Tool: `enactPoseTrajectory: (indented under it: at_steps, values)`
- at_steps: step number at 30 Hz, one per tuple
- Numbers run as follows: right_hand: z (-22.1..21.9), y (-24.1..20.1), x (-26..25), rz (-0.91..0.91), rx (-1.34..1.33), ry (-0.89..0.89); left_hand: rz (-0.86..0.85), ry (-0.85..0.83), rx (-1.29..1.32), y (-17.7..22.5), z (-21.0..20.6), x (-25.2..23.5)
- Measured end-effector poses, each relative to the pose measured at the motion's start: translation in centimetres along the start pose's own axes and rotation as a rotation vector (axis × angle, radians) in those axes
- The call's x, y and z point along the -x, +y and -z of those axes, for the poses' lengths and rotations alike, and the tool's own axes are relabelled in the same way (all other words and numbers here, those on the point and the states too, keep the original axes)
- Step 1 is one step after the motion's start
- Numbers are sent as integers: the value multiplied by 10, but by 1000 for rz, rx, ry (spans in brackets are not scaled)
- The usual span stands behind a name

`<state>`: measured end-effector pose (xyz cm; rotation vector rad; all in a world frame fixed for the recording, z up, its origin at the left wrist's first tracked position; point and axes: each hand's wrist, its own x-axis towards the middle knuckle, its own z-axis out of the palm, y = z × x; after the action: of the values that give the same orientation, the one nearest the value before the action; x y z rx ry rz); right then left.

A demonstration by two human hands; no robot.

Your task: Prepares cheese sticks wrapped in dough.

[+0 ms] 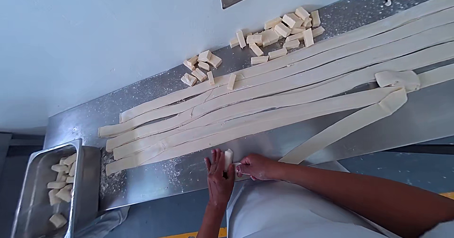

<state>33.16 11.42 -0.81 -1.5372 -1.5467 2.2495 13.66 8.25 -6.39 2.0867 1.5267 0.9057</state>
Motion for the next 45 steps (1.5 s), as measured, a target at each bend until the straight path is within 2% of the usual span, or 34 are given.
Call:
enactPoseTrajectory:
  at_steps: [4, 8, 10, 14, 16, 19, 23, 24, 26, 29, 31, 34, 36, 38, 40, 43, 45]
  values:
    - [7, -7, -3, -73, -42, -7, -11, 19, 23, 1, 1, -6]
    - [6, -10, -12, -118, -88, -105, 13, -62, 132, 17, 5, 7]
    - [2, -12, -15, -86, 3, -71, 182, -96, 241, 26, 14, 6]
    - [5, -33, 1, 87, 344, -41, 741, -160, 752, 35, 47, -27]
    - [8, -48, 12, 160, 480, -31, 847, -282, 972, 31, 62, -41]
    - [17, -63, 14, 238, 692, 42, 813, -287, 1045, 33, 65, -48]
    - [23, -45, -7, 488, 745, 442, 844, -188, 1051, 34, 63, -53]
    - [21, -46, -9, 524, 754, 463, 848, -193, 1075, 32, 64, -53]
    - [9, -52, -7, 614, 726, 406, 858, -232, 1133, 29, 67, -49]
    - [-10, -62, -4, 744, 699, 205, 880, -255, 1234, 31, 74, -39]
    - [-18, -64, -11, 764, 751, 120, 903, -232, 1314, 34, 76, -30]
    - [-33, -53, -22, 918, 741, 205, 968, -207, 1362, 38, 80, -22]
    - [-35, -51, -21, 909, 710, 207, 906, -218, 1258, 30, 87, -16]
    - [-23, -53, -12, 790, 721, 279, 739, -138, 1034, 3, 111, -13]
    - [3, -44, -9, 623, 817, 422, 620, 74, 802, -38, 164, -21]
    - [40, -15, -18, 524, 969, 538, 621, 490, 584, -94, 262, -46]
    - [48, -6, -24, 550, 961, 534, 698, 697, 474, -121, 295, -56]
